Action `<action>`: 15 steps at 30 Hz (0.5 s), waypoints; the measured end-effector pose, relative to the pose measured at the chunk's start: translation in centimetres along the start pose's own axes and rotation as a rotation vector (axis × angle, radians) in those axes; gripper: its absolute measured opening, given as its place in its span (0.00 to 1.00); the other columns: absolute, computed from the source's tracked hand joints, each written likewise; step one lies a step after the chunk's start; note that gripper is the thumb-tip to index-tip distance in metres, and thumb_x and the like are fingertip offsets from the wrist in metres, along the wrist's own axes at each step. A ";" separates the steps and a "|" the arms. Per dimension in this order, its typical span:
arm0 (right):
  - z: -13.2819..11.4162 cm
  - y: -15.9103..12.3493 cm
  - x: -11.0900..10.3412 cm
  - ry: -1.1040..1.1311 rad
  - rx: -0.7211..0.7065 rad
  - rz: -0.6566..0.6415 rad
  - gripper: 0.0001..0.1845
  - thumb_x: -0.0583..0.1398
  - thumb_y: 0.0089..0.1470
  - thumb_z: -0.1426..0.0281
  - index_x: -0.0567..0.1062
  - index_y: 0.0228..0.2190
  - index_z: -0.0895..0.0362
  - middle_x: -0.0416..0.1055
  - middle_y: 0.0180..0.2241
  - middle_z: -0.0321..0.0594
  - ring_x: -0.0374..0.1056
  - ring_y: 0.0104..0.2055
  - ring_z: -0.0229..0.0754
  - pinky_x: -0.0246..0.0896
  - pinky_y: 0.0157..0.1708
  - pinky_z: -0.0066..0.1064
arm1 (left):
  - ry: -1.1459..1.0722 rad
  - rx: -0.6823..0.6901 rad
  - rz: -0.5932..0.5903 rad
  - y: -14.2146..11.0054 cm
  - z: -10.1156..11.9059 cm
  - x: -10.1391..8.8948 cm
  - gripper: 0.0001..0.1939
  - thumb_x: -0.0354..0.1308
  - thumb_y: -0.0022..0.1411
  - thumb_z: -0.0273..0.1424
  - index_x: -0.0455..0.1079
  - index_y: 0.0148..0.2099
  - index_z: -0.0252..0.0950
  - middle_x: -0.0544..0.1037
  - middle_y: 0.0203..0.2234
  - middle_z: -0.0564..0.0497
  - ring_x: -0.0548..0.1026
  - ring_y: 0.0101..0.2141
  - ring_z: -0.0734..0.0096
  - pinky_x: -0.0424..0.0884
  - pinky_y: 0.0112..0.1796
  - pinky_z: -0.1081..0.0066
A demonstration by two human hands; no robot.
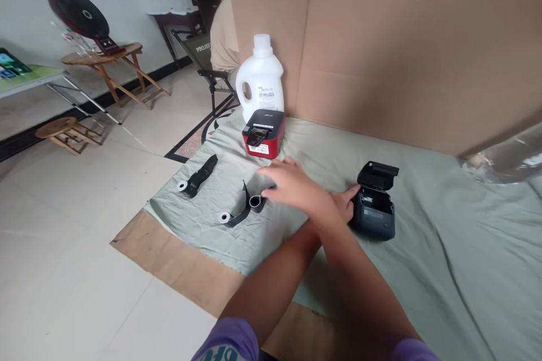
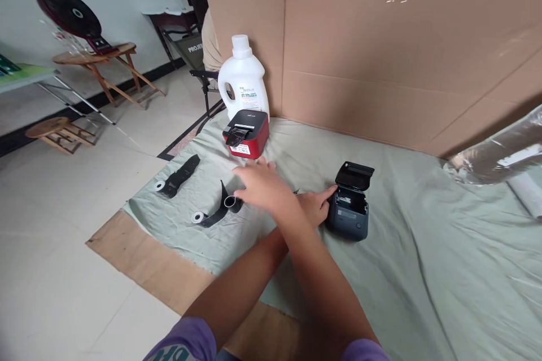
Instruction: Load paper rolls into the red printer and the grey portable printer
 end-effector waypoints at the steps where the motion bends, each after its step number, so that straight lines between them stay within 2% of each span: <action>1: -1.3 0.1 0.7 -0.003 -0.048 -0.041 0.20 0.64 0.57 0.66 0.76 0.52 0.52 0.71 0.45 0.45 0.60 0.50 0.55 0.52 0.51 0.45 | 0.027 0.025 0.019 -0.3 0.2 -0.3 0.29 0.49 0.69 0.35 0.58 0.70 0.59 0.80 0.33 0.52 0.76 0.33 0.64 0.70 0.40 0.65; 5: -5.1 0.1 4.0 -0.079 -0.173 -0.111 0.18 0.65 0.55 0.68 0.78 0.48 0.52 0.71 0.45 0.47 0.59 0.52 0.57 0.50 0.54 0.52 | 0.103 0.119 0.095 -0.8 0.8 -0.9 0.30 0.47 0.69 0.33 0.57 0.70 0.57 0.82 0.36 0.49 0.79 0.36 0.62 0.71 0.39 0.66; 8: -7.3 -0.5 6.3 -0.095 -0.294 -0.130 0.19 0.67 0.52 0.68 0.78 0.47 0.51 0.70 0.48 0.47 0.57 0.56 0.59 0.42 0.60 0.62 | 0.140 0.113 0.092 -0.6 0.7 -0.6 0.29 0.48 0.69 0.34 0.57 0.71 0.57 0.82 0.36 0.49 0.80 0.36 0.62 0.71 0.39 0.67; 11: -9.0 -1.0 7.5 -0.122 -0.404 -0.016 0.15 0.66 0.53 0.71 0.78 0.44 0.51 0.68 0.51 0.45 0.54 0.60 0.59 0.33 0.64 0.67 | 0.169 0.099 0.098 -0.3 0.6 -0.4 0.29 0.48 0.69 0.34 0.57 0.70 0.57 0.82 0.35 0.50 0.80 0.35 0.62 0.71 0.38 0.67; 15: -9.6 -1.1 8.2 -0.164 -0.451 0.093 0.05 0.63 0.56 0.73 0.77 0.36 0.55 0.66 0.55 0.46 0.50 0.64 0.62 0.30 0.66 0.70 | 0.168 0.112 0.091 -0.4 0.7 -0.4 0.30 0.47 0.69 0.34 0.56 0.71 0.58 0.82 0.37 0.49 0.80 0.36 0.61 0.71 0.38 0.66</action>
Point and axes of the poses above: each hand's wrist, its own y-axis towards the middle knuckle, its own x-axis out of the palm, z = x × y, the point moved 6 cm from there along y, towards the middle knuckle
